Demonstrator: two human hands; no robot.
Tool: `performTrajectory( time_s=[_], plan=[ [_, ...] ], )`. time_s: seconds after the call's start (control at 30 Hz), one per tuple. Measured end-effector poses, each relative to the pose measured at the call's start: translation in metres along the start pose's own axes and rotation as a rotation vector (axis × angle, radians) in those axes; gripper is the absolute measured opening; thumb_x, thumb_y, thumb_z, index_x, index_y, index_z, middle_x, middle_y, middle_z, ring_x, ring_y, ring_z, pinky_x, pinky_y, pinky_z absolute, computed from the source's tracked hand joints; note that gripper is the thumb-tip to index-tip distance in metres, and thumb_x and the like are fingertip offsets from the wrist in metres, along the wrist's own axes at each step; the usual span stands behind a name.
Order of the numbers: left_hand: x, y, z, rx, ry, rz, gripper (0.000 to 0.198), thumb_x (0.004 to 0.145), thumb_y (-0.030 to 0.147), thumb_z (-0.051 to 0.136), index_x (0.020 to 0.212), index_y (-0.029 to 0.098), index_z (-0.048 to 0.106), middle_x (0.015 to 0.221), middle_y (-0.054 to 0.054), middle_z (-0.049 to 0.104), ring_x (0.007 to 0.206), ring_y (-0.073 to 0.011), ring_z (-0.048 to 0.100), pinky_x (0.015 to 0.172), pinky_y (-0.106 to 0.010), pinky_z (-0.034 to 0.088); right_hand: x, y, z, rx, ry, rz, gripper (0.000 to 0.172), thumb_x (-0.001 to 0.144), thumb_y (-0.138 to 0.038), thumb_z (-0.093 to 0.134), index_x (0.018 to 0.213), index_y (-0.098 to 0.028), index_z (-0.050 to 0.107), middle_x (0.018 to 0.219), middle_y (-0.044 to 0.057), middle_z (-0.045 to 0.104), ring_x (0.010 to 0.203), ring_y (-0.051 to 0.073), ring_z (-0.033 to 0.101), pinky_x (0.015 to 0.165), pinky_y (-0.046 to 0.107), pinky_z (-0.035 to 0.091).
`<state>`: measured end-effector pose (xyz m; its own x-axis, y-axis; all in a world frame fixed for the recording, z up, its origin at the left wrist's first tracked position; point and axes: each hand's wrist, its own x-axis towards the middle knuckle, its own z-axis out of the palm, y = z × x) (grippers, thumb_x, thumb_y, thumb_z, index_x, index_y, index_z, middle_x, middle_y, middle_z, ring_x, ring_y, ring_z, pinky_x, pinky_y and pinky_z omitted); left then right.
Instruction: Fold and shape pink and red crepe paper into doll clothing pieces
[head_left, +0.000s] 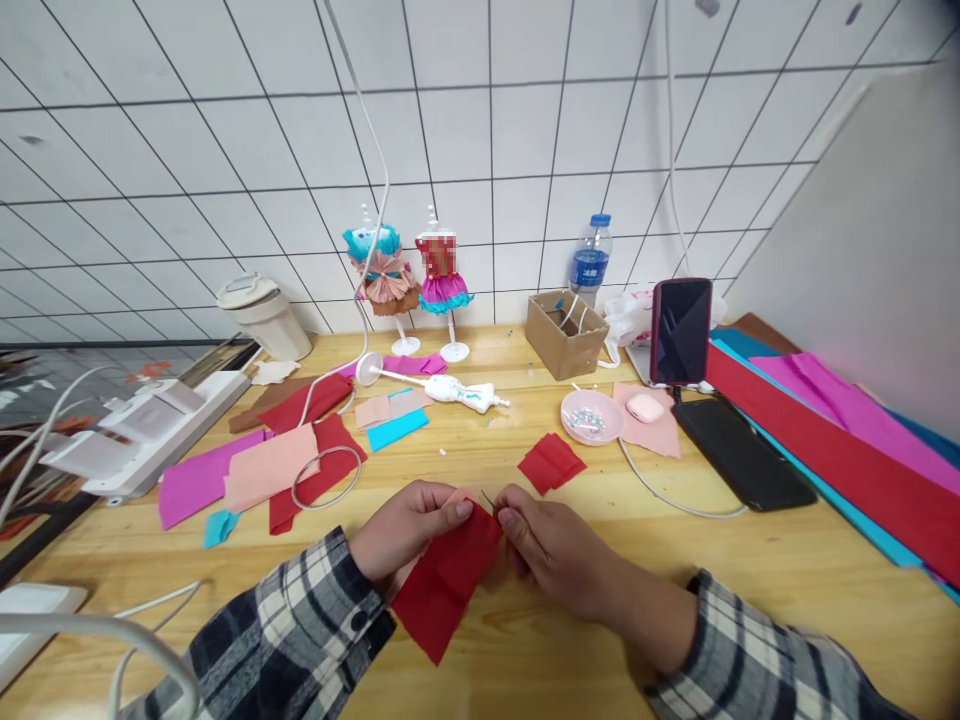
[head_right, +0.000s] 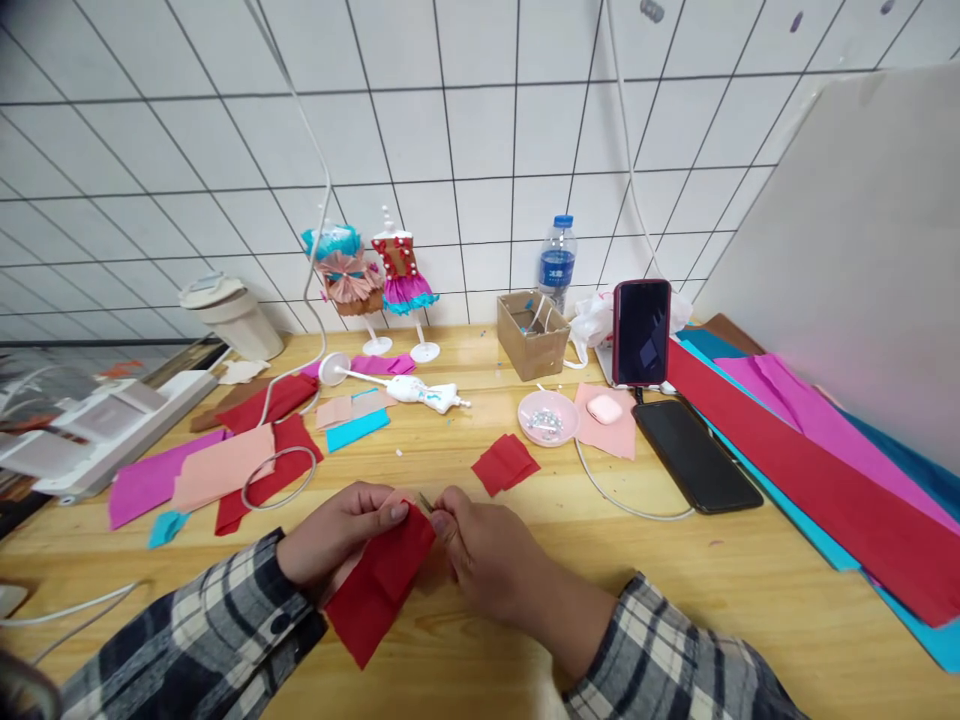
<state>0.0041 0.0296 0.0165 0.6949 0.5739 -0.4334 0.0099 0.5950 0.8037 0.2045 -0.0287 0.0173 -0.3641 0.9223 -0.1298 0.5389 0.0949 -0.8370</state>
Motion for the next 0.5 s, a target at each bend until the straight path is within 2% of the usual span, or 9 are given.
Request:
performTrajectory(
  time_s=[0.2,0.4,0.5],
  plan=[
    [-0.0006,-0.0015,-0.0032,0.000,0.003,-0.021,0.028,0.076,0.038,0.076,0.074,0.011,0.070,0.068,-0.004,0.067,0.058,-0.0104,0.055,0.056,-0.020,0.040,-0.0046,-0.0060,-0.0001,-0.128,-0.016,-0.006,0.027,0.101,-0.039,0.026,0.090,-0.023,0.046,0.062,-0.002,0.059,0.057,0.014,0.056,0.057,0.024,0.032],
    [0.0003,-0.0029,-0.0034,0.087,-0.015,-0.017,0.032,0.076,0.041,0.075,0.071,0.011,0.069,0.065,-0.003,0.063,0.055,-0.0097,0.051,0.052,-0.020,0.035,-0.0063,-0.0083,0.0043,-0.206,0.007,0.007,0.029,0.101,-0.040,0.026,0.089,-0.022,0.046,0.066,0.000,0.060,0.058,0.014,0.053,0.056,0.025,0.028],
    [0.0005,-0.0035,-0.0023,0.112,-0.011,-0.007,0.032,0.076,0.043,0.074,0.074,0.011,0.070,0.068,-0.004,0.065,0.058,-0.0115,0.052,0.054,-0.021,0.037,-0.0059,-0.0088,0.0069,-0.274,0.022,0.011,0.032,0.101,-0.042,0.024,0.091,-0.022,0.047,0.071,0.001,0.062,0.060,0.015,0.053,0.056,0.026,0.026]
  ],
)
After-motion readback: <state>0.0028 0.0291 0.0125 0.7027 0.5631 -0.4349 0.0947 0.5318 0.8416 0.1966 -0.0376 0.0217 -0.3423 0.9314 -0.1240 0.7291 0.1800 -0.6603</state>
